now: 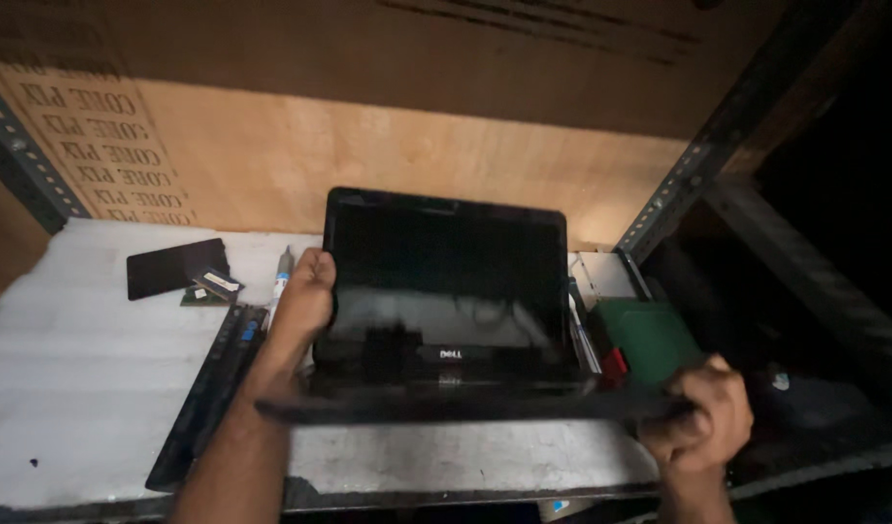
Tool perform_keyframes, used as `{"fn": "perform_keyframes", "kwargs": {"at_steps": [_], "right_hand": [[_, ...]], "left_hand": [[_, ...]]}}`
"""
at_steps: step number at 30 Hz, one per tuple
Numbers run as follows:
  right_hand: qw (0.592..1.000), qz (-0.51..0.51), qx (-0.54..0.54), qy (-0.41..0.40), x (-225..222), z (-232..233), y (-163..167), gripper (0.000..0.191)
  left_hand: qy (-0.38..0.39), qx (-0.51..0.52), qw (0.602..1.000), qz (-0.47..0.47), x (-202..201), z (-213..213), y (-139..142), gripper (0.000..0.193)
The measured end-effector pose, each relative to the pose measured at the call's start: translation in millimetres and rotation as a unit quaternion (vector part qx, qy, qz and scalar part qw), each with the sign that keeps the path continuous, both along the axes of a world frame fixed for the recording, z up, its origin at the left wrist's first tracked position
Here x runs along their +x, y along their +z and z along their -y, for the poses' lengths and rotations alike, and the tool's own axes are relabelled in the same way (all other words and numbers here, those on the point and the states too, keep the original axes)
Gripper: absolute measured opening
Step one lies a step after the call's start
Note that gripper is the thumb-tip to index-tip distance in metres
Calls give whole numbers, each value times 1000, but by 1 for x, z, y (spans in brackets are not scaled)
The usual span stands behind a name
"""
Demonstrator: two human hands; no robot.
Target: The person works on a Dell laptop at a workbench. They press the keyboard area, connect a cable, close and flip the laptop over, open the bottom access panel, remove and reseat a RAM memory module, then flip the laptop back and power it on, with a BIOS boot screen appearing on the display.
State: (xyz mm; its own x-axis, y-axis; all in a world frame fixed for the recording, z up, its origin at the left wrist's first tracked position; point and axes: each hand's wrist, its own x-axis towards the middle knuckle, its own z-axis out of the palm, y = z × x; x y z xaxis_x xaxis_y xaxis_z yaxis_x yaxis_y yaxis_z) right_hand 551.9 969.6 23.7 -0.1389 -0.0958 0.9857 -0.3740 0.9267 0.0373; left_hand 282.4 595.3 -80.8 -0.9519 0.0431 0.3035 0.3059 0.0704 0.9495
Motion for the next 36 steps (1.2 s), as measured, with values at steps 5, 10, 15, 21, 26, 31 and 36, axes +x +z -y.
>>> {"fn": "perform_keyframes", "kwargs": {"at_steps": [5,10,15,21,26,31,36], "right_hand": [[995,97,-10,24,-28,2,39,35],[981,183,-53,17,-64,14,65,29],[976,195,-71,65,-94,23,74,31],[967,222,-104,64,-112,17,65,34],[942,292,-157,50,-146,4,57,35],[959,249,-121,61,-177,-1,42,35],[957,223,-165,80,-172,7,37,36]], "left_hand": [[50,-269,959,76,-4,19,-19,50],[36,-296,952,71,5,30,-19,47],[52,-355,931,60,2,46,-8,44],[57,-368,926,55,10,54,5,39],[117,-365,924,-1,24,49,24,31],[204,-321,924,-39,48,47,69,37],[264,-204,940,-73,83,70,129,20]]}}
